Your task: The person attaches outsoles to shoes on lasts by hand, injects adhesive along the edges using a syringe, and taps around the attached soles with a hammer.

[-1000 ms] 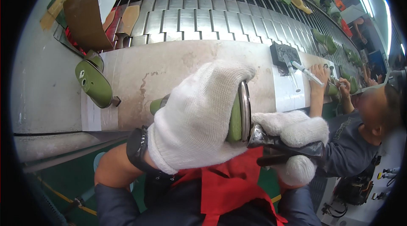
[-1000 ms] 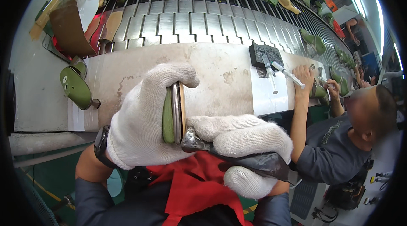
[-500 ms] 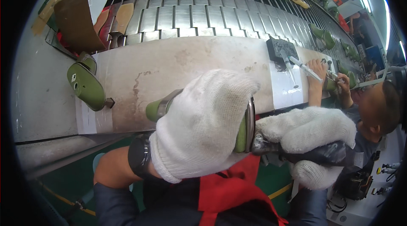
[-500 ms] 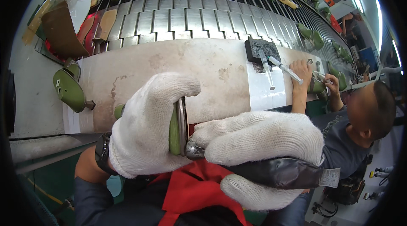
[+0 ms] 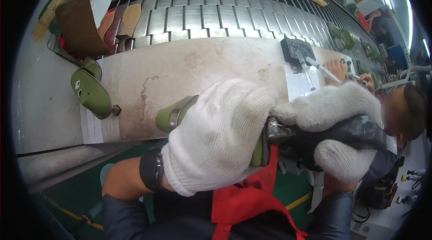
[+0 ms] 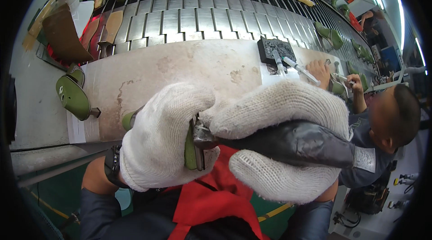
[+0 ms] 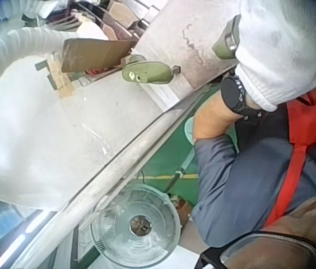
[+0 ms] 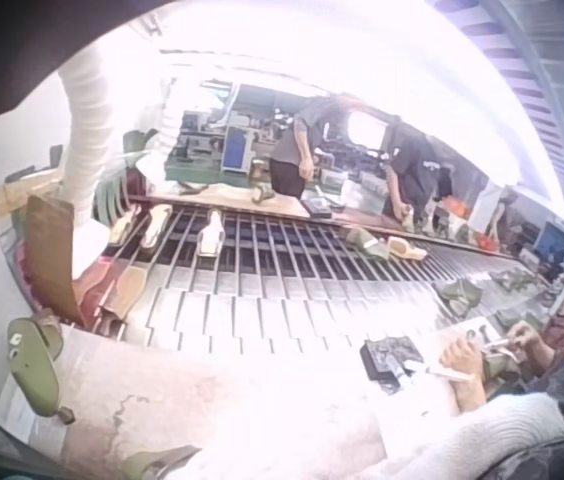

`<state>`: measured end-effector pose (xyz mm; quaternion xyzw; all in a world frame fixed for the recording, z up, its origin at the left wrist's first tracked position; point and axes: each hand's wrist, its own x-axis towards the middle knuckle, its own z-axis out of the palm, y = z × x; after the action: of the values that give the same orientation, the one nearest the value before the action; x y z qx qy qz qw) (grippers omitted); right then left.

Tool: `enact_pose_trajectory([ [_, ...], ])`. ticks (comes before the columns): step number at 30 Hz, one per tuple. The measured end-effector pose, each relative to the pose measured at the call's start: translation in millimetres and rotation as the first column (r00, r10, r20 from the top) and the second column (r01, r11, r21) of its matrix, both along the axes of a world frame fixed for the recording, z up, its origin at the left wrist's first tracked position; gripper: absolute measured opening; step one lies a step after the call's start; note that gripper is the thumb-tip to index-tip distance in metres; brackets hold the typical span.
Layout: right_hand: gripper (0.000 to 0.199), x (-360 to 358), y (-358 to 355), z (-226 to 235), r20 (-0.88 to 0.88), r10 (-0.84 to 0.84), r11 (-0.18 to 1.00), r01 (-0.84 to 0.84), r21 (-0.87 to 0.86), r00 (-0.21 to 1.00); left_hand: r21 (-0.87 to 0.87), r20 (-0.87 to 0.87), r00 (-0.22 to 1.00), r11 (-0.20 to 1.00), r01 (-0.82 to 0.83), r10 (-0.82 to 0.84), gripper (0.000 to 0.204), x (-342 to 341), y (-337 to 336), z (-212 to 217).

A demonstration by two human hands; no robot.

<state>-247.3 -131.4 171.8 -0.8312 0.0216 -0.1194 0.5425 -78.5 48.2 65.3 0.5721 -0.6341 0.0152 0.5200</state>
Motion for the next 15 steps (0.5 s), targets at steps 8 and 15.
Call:
enact_pose_trajectory([
  [8,0.038,15,-3,-45,0.313,-0.085,0.985,0.032,0.169,0.946,0.0,0.036,0.999,1.0,0.013,-0.013,0.076,-1,0,-6],
  [15,0.045,20,-2,-18,0.103,0.141,0.987,-0.131,-0.097,0.985,0.071,0.067,0.996,0.995,-0.065,0.061,0.097,-3,24,5],
])
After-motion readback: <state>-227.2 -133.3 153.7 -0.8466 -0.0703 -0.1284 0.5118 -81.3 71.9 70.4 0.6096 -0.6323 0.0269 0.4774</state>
